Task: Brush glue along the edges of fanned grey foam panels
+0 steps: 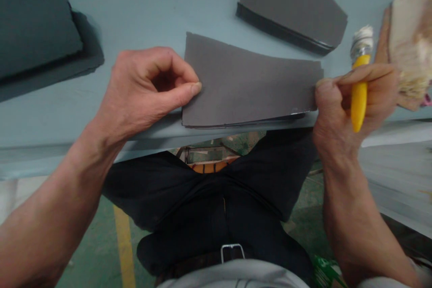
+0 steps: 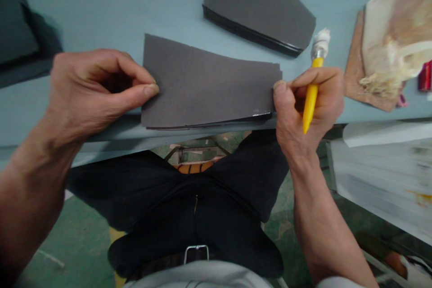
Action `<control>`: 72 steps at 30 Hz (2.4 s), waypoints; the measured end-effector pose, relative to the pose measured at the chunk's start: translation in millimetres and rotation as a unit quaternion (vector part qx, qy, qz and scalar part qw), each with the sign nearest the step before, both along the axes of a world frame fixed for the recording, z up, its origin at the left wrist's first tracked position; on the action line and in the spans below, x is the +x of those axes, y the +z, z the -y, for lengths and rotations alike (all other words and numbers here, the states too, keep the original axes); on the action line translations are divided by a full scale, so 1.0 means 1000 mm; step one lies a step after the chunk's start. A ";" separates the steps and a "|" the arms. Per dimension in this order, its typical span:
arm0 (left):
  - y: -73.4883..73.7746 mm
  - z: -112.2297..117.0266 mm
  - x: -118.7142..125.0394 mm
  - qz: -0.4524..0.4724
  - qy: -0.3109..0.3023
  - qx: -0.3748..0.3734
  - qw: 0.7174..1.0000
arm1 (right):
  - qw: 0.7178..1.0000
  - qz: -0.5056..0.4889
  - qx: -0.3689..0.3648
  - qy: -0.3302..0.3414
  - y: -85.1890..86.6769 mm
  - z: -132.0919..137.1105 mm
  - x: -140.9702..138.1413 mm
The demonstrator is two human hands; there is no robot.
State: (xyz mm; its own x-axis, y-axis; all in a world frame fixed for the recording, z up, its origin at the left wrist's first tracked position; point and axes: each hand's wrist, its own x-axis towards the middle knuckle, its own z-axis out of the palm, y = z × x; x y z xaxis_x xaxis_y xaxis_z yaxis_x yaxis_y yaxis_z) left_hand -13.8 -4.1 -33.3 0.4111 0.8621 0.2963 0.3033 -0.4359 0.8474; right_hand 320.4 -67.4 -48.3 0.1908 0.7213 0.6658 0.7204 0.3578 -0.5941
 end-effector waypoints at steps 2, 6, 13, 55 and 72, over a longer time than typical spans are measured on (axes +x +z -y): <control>-0.001 0.001 0.000 -0.001 0.000 0.004 1.000 | 1.000 -0.002 -0.005 0.001 0.000 0.000 0.001; -0.002 0.003 0.000 -0.013 0.005 0.018 1.000 | 1.000 0.006 -0.008 -0.004 0.000 0.001 0.001; -0.001 0.004 0.001 -0.021 0.010 0.019 1.000 | 1.000 0.001 -0.012 -0.010 0.001 0.001 0.000; 0.008 -0.002 0.012 0.059 0.044 -0.108 0.991 | 1.000 0.015 -0.002 -0.018 0.000 0.001 0.001; 0.000 0.003 0.013 0.030 0.067 -0.061 0.995 | 1.000 -0.002 -0.011 -0.009 -0.002 -0.001 0.003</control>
State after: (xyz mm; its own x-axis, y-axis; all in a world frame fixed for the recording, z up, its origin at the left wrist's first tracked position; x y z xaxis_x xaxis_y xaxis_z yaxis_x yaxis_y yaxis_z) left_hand -0.9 -7.3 -33.6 0.2751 0.9391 0.2060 0.2994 -0.2873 0.9098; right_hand 323.7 -66.2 -50.2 0.2061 0.7322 0.6492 0.7239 0.3323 -0.6046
